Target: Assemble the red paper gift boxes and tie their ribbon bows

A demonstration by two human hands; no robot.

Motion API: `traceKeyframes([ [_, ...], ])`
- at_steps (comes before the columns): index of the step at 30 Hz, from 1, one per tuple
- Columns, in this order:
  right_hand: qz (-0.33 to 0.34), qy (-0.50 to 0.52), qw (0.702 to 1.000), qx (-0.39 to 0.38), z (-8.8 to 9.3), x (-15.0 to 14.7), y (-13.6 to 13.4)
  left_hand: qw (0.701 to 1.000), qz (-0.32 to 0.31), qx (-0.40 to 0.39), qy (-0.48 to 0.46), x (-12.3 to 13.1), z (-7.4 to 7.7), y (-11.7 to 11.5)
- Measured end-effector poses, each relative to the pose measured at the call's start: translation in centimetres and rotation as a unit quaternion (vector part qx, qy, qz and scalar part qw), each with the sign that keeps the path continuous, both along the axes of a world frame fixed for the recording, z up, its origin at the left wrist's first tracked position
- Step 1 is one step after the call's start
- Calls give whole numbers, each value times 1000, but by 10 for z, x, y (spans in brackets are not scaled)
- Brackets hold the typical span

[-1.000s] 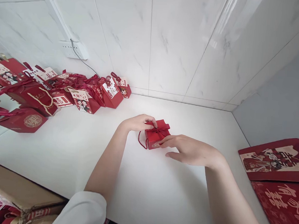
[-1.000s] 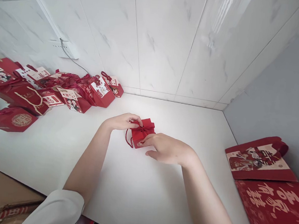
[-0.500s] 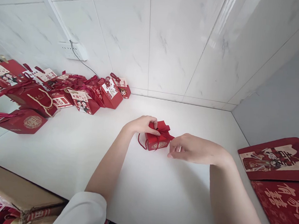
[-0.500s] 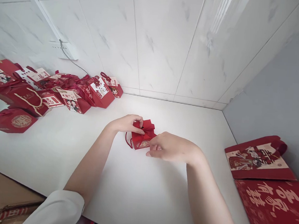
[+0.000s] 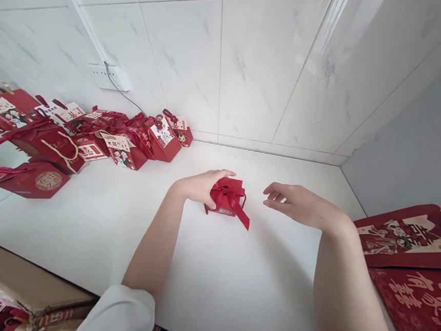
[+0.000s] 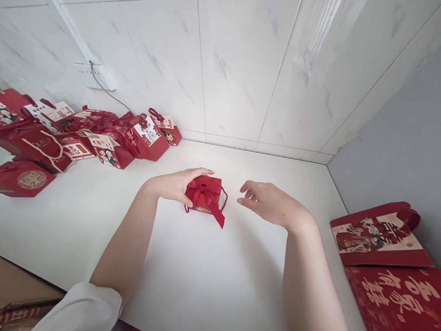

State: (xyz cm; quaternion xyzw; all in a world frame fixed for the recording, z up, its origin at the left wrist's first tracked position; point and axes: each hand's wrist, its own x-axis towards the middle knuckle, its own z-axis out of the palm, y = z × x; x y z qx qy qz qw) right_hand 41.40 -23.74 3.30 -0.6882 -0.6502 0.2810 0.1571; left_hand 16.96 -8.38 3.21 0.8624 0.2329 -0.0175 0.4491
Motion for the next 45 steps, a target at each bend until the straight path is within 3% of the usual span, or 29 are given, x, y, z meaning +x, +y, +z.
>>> traceKeyframes([
  [5, 33, 30, 999, 24, -19, -5, 14, 998, 5, -60, -12, -1, 4, -1],
  [9, 76, 89, 993, 1, -53, -11, 40, 996, -16, -78, -36, 3, -6, 6],
  [12, 122, 169, 978, 20, -82, -19, 59, 993, -8, -82, -84, 3, -29, 20],
  [14, 122, 187, 972, 80, -97, -26, 66, 987, 21, -94, -129, -1, -49, 32],
  [19, 86, 224, 957, 162, -116, -35, 73, 964, 103, -187, -155, -9, -94, 51],
  [26, 1, 396, 903, 167, -139, -26, 85, 926, 134, -230, -267, 3, -122, 59],
  [30, -14, 361, 918, 162, -139, -29, 85, 916, 189, -166, -312, 12, -130, 54],
  [35, -23, 319, 929, 187, -139, -32, 85, 921, 222, -110, -300, 15, -130, 46],
  [45, -8, 312, 930, 197, -135, -29, 80, 913, 185, -163, -324, 10, -121, 41],
])
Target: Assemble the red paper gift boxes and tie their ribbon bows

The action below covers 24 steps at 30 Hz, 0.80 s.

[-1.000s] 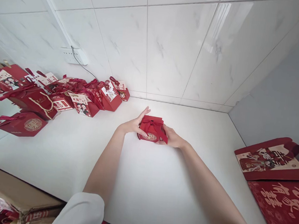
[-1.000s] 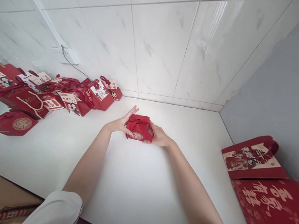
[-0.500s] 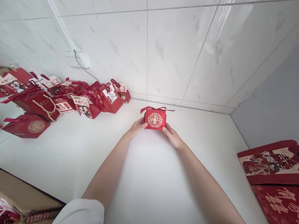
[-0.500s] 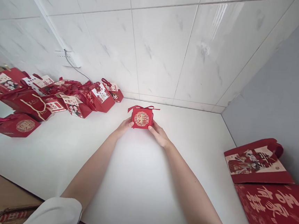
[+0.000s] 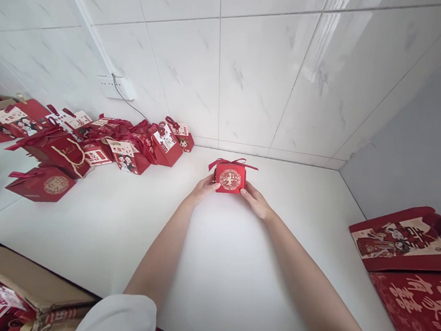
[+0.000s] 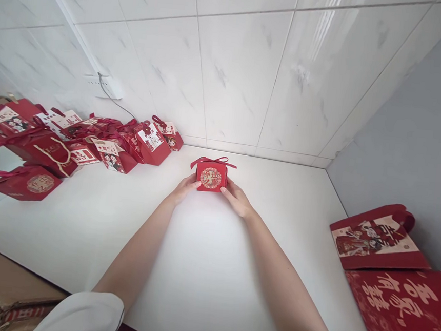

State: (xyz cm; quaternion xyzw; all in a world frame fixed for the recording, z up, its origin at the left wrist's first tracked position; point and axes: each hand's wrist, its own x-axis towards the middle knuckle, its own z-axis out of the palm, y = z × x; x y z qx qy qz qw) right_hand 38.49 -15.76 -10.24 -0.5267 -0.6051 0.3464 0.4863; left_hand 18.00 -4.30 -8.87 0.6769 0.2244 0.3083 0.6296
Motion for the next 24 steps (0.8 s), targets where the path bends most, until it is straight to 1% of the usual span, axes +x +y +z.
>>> traceKeyframes([
  [8, -17, -18, 1000, -8, -4, 0, 3, 1000, 18, -13, 9, 0, -6, 5],
  [14, -22, -3, 1000, -12, -8, 0, 5, 999, 28, -21, 16, -2, -6, 5],
  [20, -18, -13, 1000, -3, -7, 1, 5, 1000, 17, -12, 13, -2, -6, 5],
  [24, -19, -19, 1000, -1, -7, 0, 5, 999, 34, -7, 24, -2, -7, 6],
])
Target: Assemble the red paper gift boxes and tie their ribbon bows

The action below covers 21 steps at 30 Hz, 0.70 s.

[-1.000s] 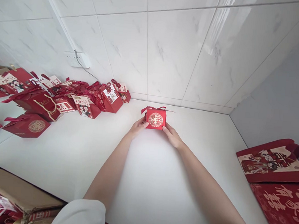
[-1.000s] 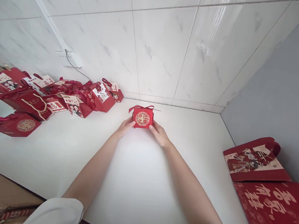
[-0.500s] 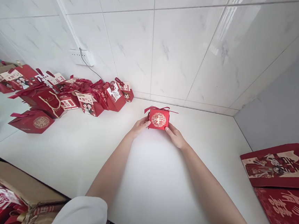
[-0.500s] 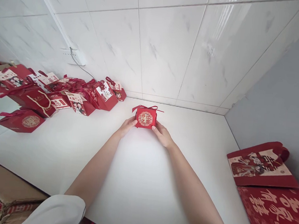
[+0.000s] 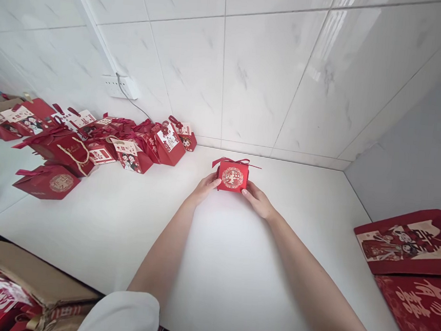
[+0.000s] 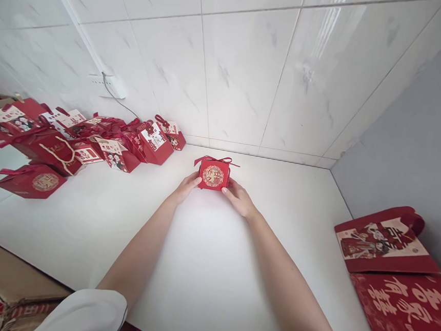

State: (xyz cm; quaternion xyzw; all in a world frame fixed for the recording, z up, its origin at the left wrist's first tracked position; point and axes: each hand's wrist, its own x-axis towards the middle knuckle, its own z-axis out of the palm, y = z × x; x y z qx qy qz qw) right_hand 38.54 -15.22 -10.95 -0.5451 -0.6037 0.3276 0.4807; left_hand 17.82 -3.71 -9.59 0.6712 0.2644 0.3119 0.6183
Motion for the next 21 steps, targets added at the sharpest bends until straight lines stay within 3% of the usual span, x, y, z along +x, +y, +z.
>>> traceKeyframes([
  [11, -1, -2, 1000, -2, 1, -1, -1, 1000, 9, -18, 2, 0, -3, 3],
  [21, 0, -6, 1000, -7, -1, 0, 0, 1000, 4, -15, -4, 0, 5, -3],
])
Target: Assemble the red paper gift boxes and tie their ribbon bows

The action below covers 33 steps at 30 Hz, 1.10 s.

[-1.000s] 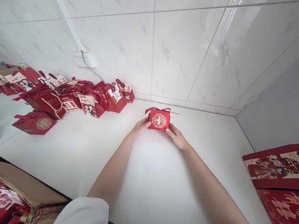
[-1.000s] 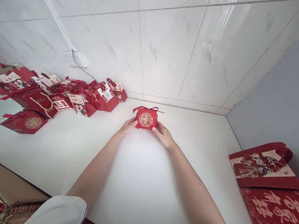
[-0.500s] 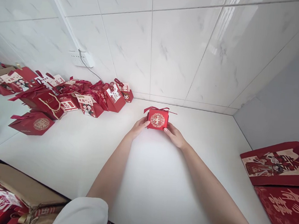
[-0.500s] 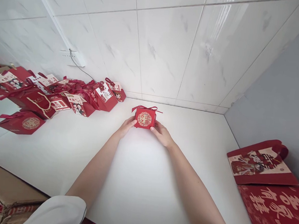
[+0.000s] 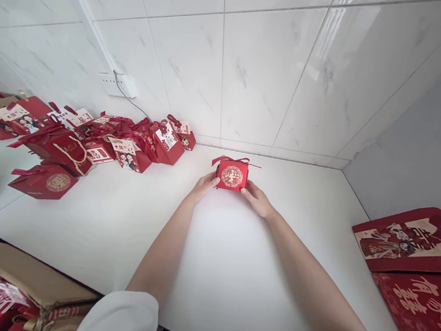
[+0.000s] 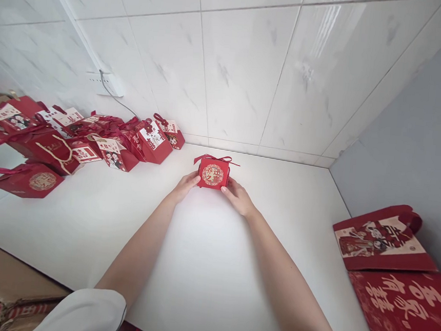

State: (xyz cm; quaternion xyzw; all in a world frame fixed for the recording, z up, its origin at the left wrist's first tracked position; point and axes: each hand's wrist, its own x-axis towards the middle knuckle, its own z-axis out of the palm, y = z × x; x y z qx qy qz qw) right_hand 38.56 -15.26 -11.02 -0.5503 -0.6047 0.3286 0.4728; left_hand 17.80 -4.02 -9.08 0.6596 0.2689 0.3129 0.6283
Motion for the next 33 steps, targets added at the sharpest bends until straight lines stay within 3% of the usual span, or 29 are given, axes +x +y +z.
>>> traceKeyframes([
  [5, -32, -36, 999, 10, -5, 0, 2, 1000, -9, -10, -1, 0, 0, -2],
  [8, -101, -72, 992, 34, -9, -2, 2, 995, 83, 48, -3, 5, -4, -3],
  [11, -185, -89, 976, 67, -10, -4, 1, 969, 201, 144, 13, 14, -10, -8],
  [14, -224, -119, 963, 86, -5, -8, -2, 968, 169, 183, 25, 24, -13, -16],
  [18, -144, -165, 966, 138, 8, -15, -7, 988, 78, 132, 5, 31, -14, -19],
  [21, -79, -146, 979, 120, 11, -20, -8, 995, 77, 43, -36, 27, -12, -11],
  [25, -65, -118, 986, 97, 6, -21, -6, 994, 75, -46, -66, 19, -10, -1],
  [33, -9, 51, 998, 38, 1, -16, 1, 998, 36, 27, -45, 24, -9, -12],
])
